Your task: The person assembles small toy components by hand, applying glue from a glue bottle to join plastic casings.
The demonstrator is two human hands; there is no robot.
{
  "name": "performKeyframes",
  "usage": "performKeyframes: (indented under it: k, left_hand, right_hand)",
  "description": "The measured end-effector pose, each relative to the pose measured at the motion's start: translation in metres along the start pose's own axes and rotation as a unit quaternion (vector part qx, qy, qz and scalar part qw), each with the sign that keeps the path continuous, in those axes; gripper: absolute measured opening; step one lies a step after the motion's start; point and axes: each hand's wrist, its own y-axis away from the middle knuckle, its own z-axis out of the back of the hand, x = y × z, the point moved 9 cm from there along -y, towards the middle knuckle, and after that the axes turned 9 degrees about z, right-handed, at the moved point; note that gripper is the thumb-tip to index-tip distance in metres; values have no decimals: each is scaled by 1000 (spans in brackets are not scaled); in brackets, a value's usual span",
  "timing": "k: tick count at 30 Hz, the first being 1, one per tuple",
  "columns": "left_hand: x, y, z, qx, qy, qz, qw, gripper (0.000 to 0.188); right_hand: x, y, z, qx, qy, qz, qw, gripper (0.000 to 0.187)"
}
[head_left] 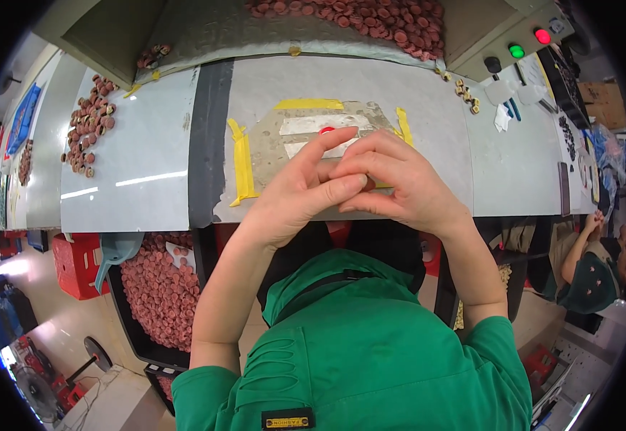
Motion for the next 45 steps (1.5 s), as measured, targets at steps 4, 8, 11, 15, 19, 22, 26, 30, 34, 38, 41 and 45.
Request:
performKeyframes:
  k: [4, 8, 11, 15, 19, 22, 26, 30, 34, 38, 41, 45]
  left_hand:
    - [13, -2, -8, 0, 89, 29, 996, 64]
    - [15, -4, -11, -31, 70, -22, 997, 56]
    - [15, -6, -11, -41, 58, -47, 996, 55]
    - [12, -7, -12, -23, 52, -39, 998, 51]
    - [14, -5, -8, -59, 51, -52, 996, 47]
    - [10, -3, -9, -56, 37, -48, 997, 47]
    - [-12, 10, 2, -76, -131, -48, 987, 46]
    - [-99, 46, 93, -394, -565, -141, 711, 21]
    - [-138, 67, 170, -458, -710, -175, 506, 23]
    - [-156, 37, 151, -432, -716, -252, 487, 29]
    - [-159, -34, 93, -320, -720, -311, 532, 30]
    - [-153, -126, 42, -265, -703, -351, 559, 28]
  right_hand:
    - [-21, 23, 3, -47, -138, -83, 986, 21]
    - [-29, 31, -1, -58, -146, -100, 983, 20]
    - [-33, 30, -5, -56, -155, -113, 980, 19]
    - [-33, 29, -4, -74, -170, -123, 975, 17]
    - [-32, 30, -9, -60, -197, -139, 969, 17]
    - [-31, 30, -5, -46, -162, -137, 976, 20]
    - [-25, 32, 12, -18, -54, -93, 994, 27]
    - [-69, 62, 98, -137, 141, -168, 966, 29]
    - [-109, 95, 165, -165, 370, -218, 888, 28]
    - [-124, 104, 171, -174, 383, -228, 878, 25]
    - [-132, 105, 166, -195, 335, -241, 890, 21]
    - [-137, 108, 165, -213, 293, -235, 902, 17]
